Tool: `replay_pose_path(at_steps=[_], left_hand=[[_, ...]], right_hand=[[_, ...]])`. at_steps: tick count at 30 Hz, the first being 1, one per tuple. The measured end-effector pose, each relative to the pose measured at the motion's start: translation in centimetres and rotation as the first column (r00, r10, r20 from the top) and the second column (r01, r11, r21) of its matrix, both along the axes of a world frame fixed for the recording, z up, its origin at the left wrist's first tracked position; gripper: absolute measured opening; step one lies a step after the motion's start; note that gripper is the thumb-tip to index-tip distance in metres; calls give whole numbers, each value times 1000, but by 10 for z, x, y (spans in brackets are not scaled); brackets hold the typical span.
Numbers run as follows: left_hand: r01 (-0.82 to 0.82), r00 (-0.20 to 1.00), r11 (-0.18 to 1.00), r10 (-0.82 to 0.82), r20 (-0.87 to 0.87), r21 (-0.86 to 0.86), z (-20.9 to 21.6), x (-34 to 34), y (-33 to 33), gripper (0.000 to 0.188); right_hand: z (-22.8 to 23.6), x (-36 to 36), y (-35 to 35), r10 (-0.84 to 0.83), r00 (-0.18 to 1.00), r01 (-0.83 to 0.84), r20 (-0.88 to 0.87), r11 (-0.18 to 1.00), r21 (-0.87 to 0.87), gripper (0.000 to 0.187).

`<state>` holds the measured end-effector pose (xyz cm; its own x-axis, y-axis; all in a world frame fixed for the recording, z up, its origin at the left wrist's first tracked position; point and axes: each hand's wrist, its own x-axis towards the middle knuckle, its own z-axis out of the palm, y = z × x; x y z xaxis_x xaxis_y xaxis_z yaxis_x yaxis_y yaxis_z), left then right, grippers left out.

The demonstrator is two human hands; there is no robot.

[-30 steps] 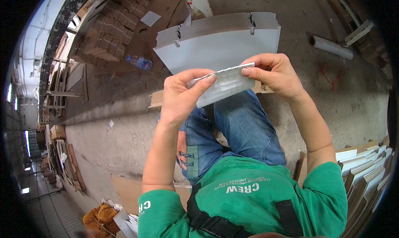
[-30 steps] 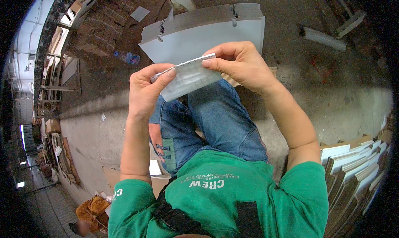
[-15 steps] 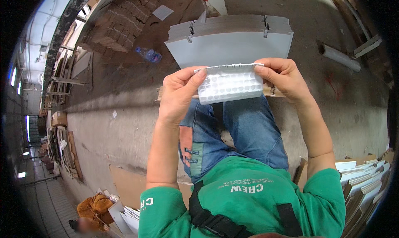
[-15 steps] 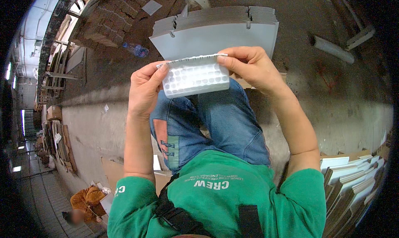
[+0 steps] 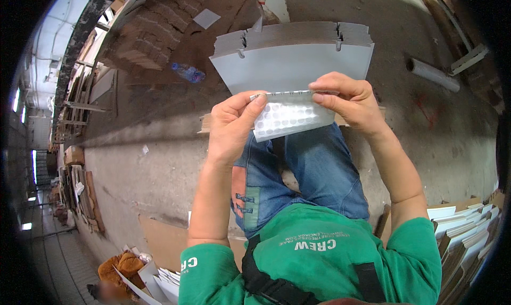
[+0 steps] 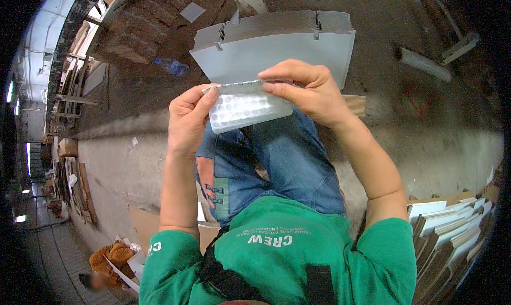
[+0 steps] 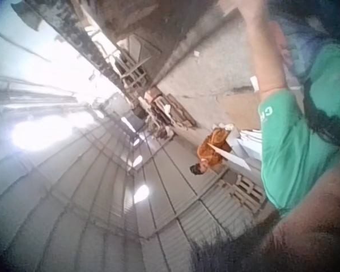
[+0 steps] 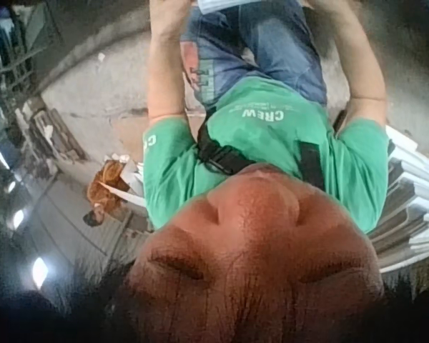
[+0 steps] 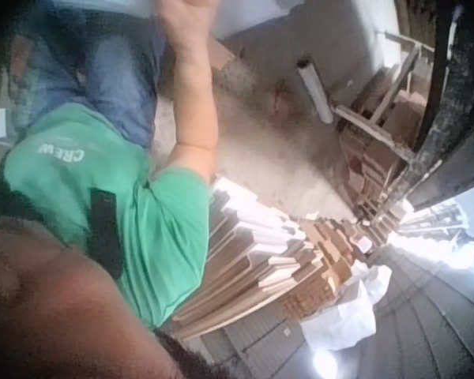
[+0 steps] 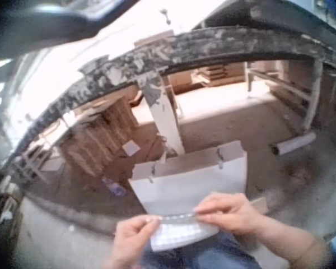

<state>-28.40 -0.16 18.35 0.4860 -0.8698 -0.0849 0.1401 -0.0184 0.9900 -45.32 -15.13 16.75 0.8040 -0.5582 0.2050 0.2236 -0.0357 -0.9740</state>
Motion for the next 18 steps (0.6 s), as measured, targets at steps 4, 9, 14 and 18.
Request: replay_pose_path(at_steps=[4, 9, 14, 18], left_hand=[[-32, 998, 999, 31, -46, -14, -1, -3, -1, 23], [39, 998, 999, -38, -45, 8, -6, 2, -1, 22], [42, 996, 999, -44, -83, -24, -2, -1, -11, 26], [7, 1000, 999, -7, -20, -41, -3, -1, -18, 33]], right_hand=[[2, -5, -5, -13, 993, 21, -118, 998, 66, 18], [-2, -8, -9, -21, 990, 20, -137, 1000, -8, 18], [3, 1, -18, -246, 959, 153, -141, 867, -474, 27], [35, 36, -8, -129, 988, 142, 80, 595, -791, 28]])
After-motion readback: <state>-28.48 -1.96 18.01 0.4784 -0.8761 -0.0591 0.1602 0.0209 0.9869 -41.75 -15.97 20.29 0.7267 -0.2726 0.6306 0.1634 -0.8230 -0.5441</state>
